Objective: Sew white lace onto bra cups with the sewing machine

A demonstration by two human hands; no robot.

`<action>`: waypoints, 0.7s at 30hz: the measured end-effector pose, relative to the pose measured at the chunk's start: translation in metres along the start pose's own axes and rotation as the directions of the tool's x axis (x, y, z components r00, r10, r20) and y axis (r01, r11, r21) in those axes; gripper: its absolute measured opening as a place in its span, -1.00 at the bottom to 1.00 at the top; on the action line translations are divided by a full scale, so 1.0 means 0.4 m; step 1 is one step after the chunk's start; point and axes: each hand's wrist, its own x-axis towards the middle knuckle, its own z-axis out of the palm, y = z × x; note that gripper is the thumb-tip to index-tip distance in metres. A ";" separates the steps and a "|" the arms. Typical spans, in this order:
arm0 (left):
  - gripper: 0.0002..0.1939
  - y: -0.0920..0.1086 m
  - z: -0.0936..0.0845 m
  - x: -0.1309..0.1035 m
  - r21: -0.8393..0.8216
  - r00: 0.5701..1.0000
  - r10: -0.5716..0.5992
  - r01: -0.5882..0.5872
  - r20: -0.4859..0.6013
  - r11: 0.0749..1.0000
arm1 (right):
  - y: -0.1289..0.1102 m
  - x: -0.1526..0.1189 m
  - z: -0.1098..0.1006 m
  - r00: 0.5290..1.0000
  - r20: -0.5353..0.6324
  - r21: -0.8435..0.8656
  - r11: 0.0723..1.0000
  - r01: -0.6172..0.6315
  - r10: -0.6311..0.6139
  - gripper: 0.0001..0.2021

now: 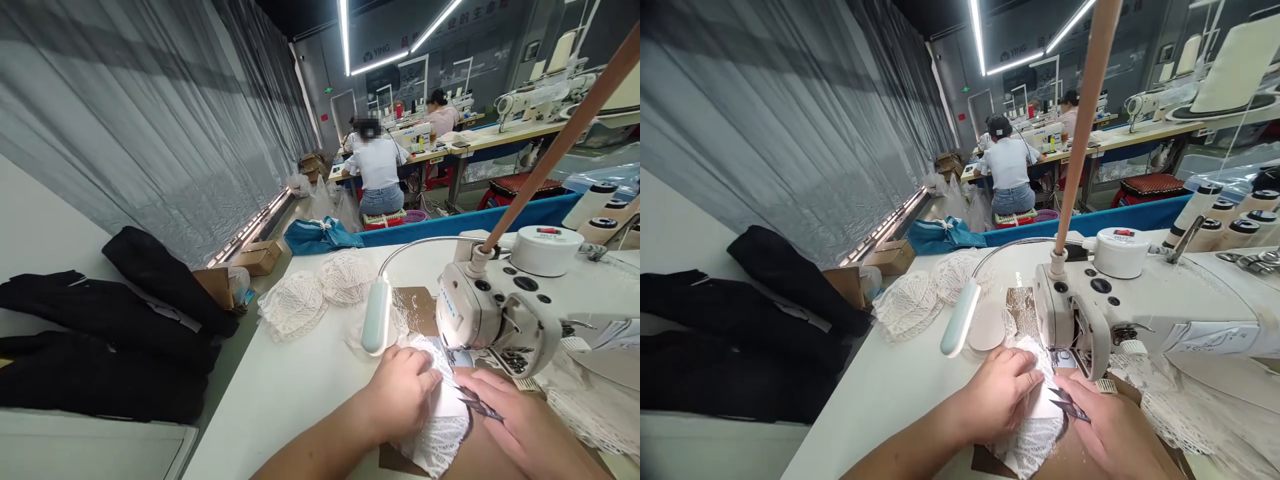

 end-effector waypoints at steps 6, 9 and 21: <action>-0.62 0.064 -0.088 -0.081 -0.323 0.999 -0.036 0.031 -0.010 0.946 | -0.020 0.008 -0.029 1.000 0.020 0.094 0.995 -0.023 0.021 -0.69; -0.74 0.068 -0.111 -0.116 -0.466 0.958 -0.269 0.196 -0.094 0.863 | -0.036 0.016 -0.036 0.996 0.055 0.161 0.984 -0.073 0.065 -0.68; -0.58 -0.096 -0.103 -0.034 -0.500 0.758 -0.642 0.515 -0.112 0.696 | -0.083 0.029 -0.051 0.998 0.045 0.111 0.993 0.033 -0.038 -0.75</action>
